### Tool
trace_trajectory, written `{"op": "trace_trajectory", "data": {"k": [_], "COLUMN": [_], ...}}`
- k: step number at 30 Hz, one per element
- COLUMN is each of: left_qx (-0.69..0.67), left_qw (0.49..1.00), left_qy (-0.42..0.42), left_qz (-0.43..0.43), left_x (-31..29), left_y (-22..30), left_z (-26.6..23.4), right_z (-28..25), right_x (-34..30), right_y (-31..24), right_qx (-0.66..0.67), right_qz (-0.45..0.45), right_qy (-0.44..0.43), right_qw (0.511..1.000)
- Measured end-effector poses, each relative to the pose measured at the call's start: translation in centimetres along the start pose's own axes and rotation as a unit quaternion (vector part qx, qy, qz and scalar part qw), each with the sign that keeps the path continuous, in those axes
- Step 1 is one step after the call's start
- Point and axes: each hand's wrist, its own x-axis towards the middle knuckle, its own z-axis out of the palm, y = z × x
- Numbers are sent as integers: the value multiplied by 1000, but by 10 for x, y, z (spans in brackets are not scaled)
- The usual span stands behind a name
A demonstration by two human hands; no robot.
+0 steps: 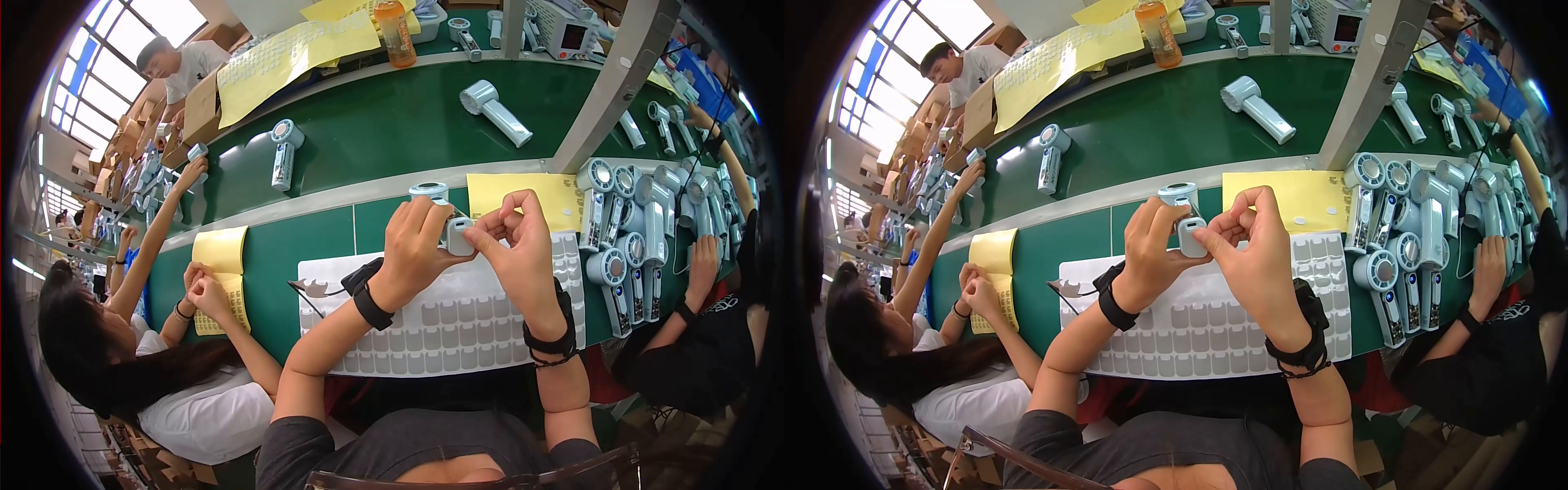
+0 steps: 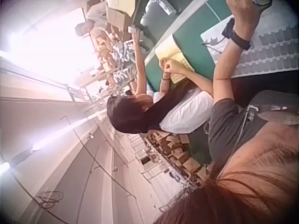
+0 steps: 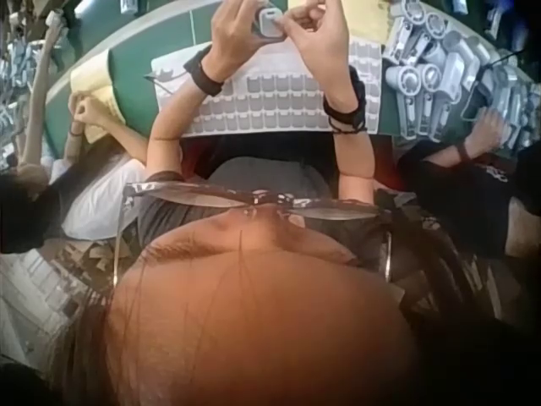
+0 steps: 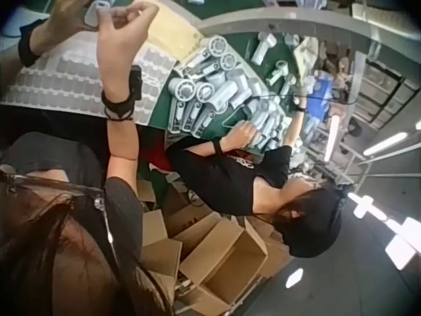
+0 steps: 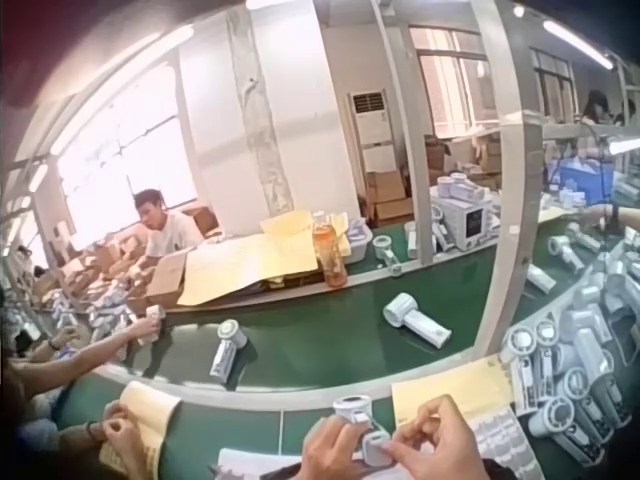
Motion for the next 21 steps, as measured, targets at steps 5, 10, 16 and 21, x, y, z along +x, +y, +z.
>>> {"op": "trace_trajectory", "data": {"k": [5,10,16,21], "left_qx": [0,2,1,-2], "left_qw": [1000,1000,1000,1000], "left_qy": [4,5,9,5], "left_qz": [1,6,7,5], "left_x": [0,1,1,0], "left_y": [0,-1,-1,-2], "left_z": [1,1,2,1], "right_z": [-2,-2,-3,-1], "right_x": [2,2,2,2], "right_y": [2,1,3,3], "right_qx": [39,50,77,73], "right_qz": [17,25,29,23], "right_qy": [-12,-14,-16,-13], "right_qw": [999,998,996,997]}}
